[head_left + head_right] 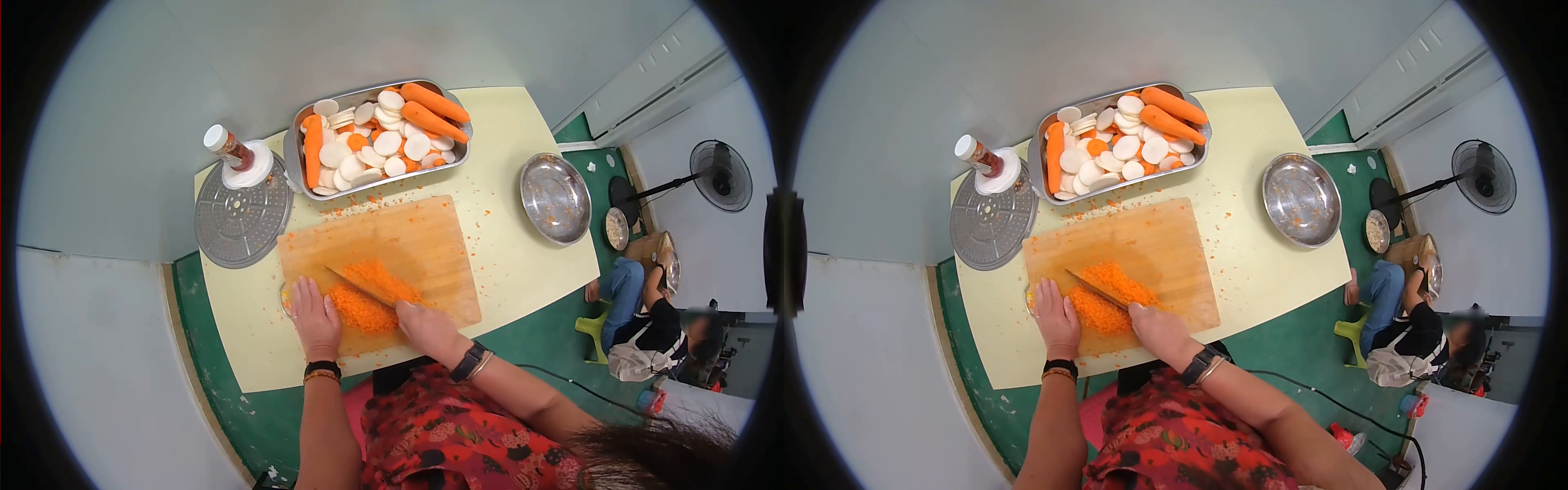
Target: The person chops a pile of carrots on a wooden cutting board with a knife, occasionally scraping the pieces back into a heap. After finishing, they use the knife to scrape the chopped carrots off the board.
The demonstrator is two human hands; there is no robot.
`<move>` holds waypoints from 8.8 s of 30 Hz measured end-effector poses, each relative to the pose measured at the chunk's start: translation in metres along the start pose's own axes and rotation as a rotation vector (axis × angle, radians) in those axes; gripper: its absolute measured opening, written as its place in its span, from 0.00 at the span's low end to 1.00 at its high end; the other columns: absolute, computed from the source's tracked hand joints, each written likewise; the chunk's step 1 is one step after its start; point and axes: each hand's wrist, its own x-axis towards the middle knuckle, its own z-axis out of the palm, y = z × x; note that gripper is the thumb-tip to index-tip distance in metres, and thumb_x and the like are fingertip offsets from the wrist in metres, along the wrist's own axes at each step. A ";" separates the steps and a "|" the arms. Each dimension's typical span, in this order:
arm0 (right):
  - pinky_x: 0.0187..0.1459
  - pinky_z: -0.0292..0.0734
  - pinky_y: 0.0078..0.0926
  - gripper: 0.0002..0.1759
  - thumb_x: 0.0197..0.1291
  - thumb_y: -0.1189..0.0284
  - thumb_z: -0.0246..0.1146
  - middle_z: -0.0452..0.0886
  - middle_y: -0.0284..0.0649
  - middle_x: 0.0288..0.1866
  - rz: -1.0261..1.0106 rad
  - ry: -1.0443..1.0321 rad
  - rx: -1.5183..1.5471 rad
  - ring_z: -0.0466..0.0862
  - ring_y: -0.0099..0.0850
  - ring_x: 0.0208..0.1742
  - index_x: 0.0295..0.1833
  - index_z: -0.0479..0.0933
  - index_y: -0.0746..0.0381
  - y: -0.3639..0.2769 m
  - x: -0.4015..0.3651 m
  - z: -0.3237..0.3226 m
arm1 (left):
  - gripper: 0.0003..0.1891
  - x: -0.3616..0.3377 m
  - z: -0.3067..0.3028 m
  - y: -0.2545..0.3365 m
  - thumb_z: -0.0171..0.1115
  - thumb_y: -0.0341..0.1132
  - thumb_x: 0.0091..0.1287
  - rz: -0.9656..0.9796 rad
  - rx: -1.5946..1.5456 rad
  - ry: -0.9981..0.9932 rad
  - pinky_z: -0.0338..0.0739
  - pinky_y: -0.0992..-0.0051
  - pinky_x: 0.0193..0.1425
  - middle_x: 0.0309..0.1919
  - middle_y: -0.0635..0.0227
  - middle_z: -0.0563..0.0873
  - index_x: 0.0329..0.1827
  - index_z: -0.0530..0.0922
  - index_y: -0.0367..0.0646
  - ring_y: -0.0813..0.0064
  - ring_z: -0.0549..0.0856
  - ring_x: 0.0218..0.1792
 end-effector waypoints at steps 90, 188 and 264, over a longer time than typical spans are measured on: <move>0.29 0.79 0.46 0.06 0.64 0.71 0.54 0.83 0.48 0.30 0.002 -0.075 0.041 0.85 0.47 0.32 0.41 0.70 0.62 -0.007 0.000 -0.003 | 0.26 -0.003 0.006 -0.004 0.48 0.38 0.73 0.028 0.022 0.044 0.55 0.52 0.74 0.74 0.51 0.65 0.71 0.66 0.34 0.51 0.62 0.75; 0.31 0.79 0.46 0.06 0.66 0.71 0.54 0.82 0.49 0.29 0.001 -0.044 0.078 0.85 0.48 0.31 0.42 0.69 0.63 -0.012 0.007 -0.013 | 0.26 0.001 -0.003 0.002 0.49 0.37 0.72 0.005 0.025 0.029 0.55 0.53 0.74 0.73 0.51 0.66 0.71 0.67 0.34 0.52 0.62 0.75; 0.32 0.79 0.46 0.07 0.65 0.70 0.55 0.83 0.49 0.30 0.032 -0.069 0.082 0.85 0.48 0.33 0.42 0.69 0.63 -0.005 0.010 -0.012 | 0.26 0.000 0.003 -0.004 0.49 0.37 0.72 0.026 0.014 0.033 0.55 0.52 0.74 0.73 0.49 0.66 0.71 0.66 0.33 0.49 0.62 0.75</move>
